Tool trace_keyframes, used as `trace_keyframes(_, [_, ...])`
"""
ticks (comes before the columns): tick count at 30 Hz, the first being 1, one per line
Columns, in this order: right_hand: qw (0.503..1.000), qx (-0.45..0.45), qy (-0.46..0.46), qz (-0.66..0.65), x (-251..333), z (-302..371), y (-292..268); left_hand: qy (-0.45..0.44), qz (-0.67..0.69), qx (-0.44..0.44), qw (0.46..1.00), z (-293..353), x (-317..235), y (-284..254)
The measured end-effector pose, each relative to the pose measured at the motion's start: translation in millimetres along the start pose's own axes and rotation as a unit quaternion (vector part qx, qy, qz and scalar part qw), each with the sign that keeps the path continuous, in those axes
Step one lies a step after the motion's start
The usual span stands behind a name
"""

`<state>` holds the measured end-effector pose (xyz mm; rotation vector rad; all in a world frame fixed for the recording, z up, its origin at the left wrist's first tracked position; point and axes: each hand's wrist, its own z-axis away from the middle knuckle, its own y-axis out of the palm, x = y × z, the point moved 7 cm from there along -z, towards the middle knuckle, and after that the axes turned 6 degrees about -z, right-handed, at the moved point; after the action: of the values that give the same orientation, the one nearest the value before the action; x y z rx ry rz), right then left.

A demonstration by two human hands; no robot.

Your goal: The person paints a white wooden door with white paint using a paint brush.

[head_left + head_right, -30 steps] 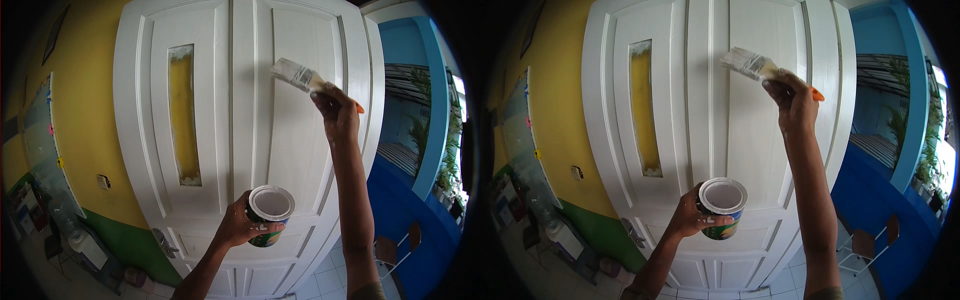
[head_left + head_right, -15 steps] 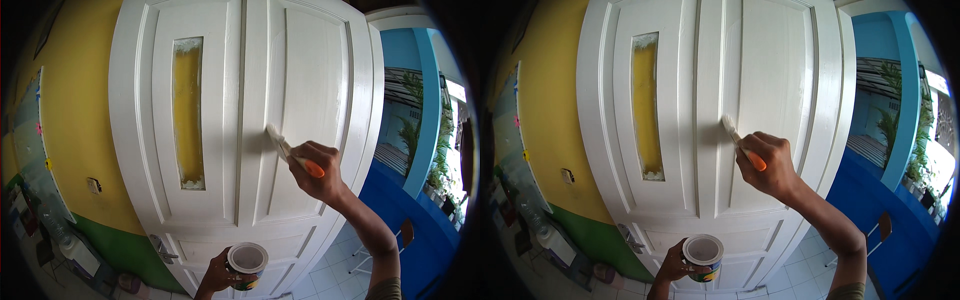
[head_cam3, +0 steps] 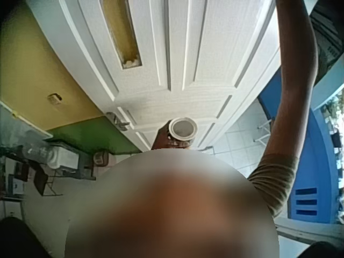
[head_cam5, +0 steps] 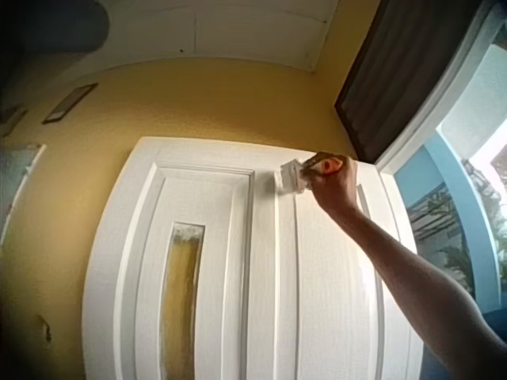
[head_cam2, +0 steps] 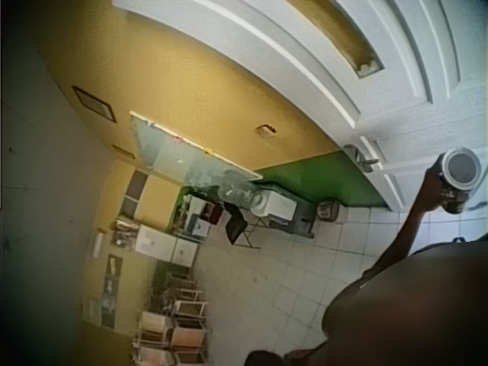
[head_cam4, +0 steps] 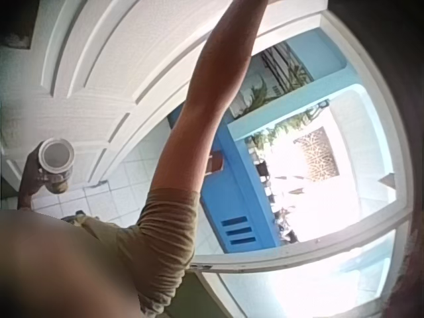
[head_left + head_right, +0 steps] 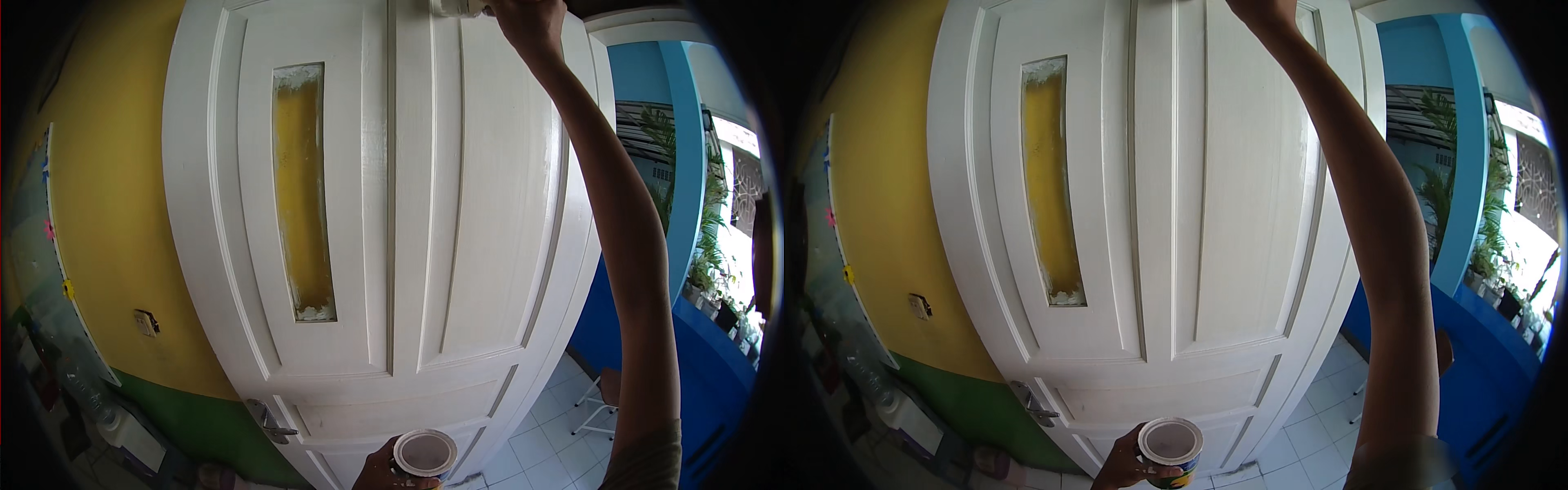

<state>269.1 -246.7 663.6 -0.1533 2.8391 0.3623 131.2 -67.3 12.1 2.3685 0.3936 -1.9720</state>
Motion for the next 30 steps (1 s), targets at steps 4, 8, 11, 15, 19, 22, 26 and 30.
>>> trace_keyframes(4, [0.988, 0.120, -0.035, 0.089, 9.1, 97.8, -13.3, 0.005, 0.019, -0.002, 1.000, 9.5, 17.5, -0.6])
trace_keyframes(8, [0.957, 0.224, 0.183, 0.031, 32.0, 174.5, -31.1, 0.007, 0.037, -0.009, 0.999, 15.4, 34.6, -3.4])
trace_keyframes(11, [0.948, 0.234, 0.218, -0.014, 34.4, 134.3, -17.4, 0.016, 0.047, -0.019, 0.999, 29.8, 31.0, -6.7])
trace_keyframes(15, [0.982, 0.140, 0.125, -0.016, -13.8, 30.2, -6.6, 0.019, 0.074, -0.001, 0.997, 21.0, 36.0, 12.8])
trace_keyframes(19, [0.998, -0.013, 0.054, -0.019, -1.4, -37.5, 0.0, 0.027, 0.065, 0.000, 0.997, 15.8, 24.7, 24.6])
trace_keyframes(22, [0.998, -0.014, 0.036, 0.046, -5.7, -36.0, 7.7, 0.033, 0.060, -0.018, 0.997, 17.9, 21.8, 25.5])
trace_keyframes(26, [0.947, 0.143, -0.013, 0.288, 13.9, 36.1, 14.9, 0.021, 0.081, -0.027, 0.996, 20.5, 25.3, 23.1])
trace_keyframes(30, [0.921, 0.255, 0.086, 0.282, 33.1, 80.8, 24.4, -0.002, 0.096, -0.038, 0.995, 21.7, 30.9, 24.3])
